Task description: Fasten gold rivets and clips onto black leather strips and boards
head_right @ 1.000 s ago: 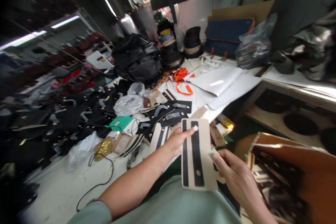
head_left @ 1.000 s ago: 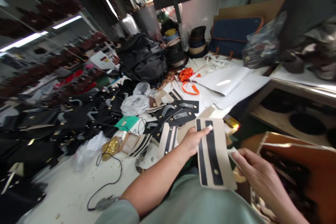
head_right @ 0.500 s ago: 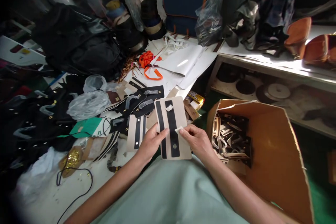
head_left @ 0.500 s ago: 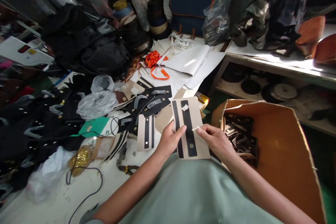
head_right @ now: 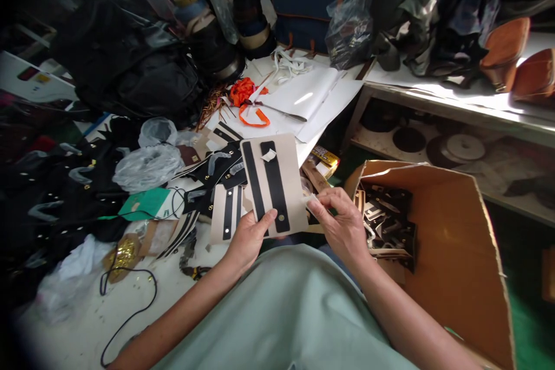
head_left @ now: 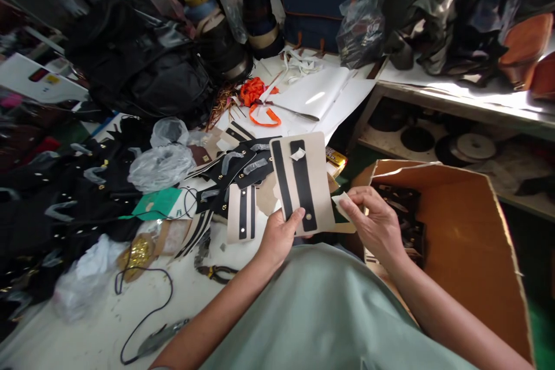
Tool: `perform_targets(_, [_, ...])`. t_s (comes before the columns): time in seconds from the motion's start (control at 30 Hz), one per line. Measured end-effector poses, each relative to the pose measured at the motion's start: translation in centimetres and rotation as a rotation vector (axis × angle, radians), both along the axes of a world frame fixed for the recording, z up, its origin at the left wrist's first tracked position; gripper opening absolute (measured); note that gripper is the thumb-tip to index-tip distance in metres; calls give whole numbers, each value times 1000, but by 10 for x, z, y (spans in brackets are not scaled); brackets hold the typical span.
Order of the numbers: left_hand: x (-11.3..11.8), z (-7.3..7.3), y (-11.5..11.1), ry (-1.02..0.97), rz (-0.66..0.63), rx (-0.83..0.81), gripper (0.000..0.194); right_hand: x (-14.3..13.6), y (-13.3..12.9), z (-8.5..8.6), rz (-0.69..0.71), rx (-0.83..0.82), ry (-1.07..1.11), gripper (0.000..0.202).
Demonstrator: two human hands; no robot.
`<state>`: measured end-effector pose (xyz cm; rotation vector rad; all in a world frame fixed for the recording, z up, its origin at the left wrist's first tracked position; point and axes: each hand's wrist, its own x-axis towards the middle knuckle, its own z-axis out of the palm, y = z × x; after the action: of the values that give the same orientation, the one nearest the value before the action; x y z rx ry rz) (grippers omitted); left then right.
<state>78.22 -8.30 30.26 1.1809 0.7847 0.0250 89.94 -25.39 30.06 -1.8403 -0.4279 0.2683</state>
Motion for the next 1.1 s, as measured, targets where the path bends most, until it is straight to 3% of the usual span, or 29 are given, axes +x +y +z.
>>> perform_targets(0.13, [11,9,0,11,1,56,49,-10,3,8,198,-66,127,41])
perform_targets(0.27, [17,14,-4,-28,-65,67,51,-16,12,6,166,-52,284,48])
perform_targets(0.47, [18,15,-9,-60,-141,145,46,-14,12,-1,165,-73,353,51])
perform_targets(0.63, [20,15,-11,-77,-176,111,43,-10,14,6,214,-73,412,49])
perform_targets(0.87, [22,12,-7,-24,-148,160,40,-4,3,15,436,-102,343,43])
perform_targets(1.1, [24,-1,-16,26,-99,454,24,-13,6,6,399,-296,22,40])
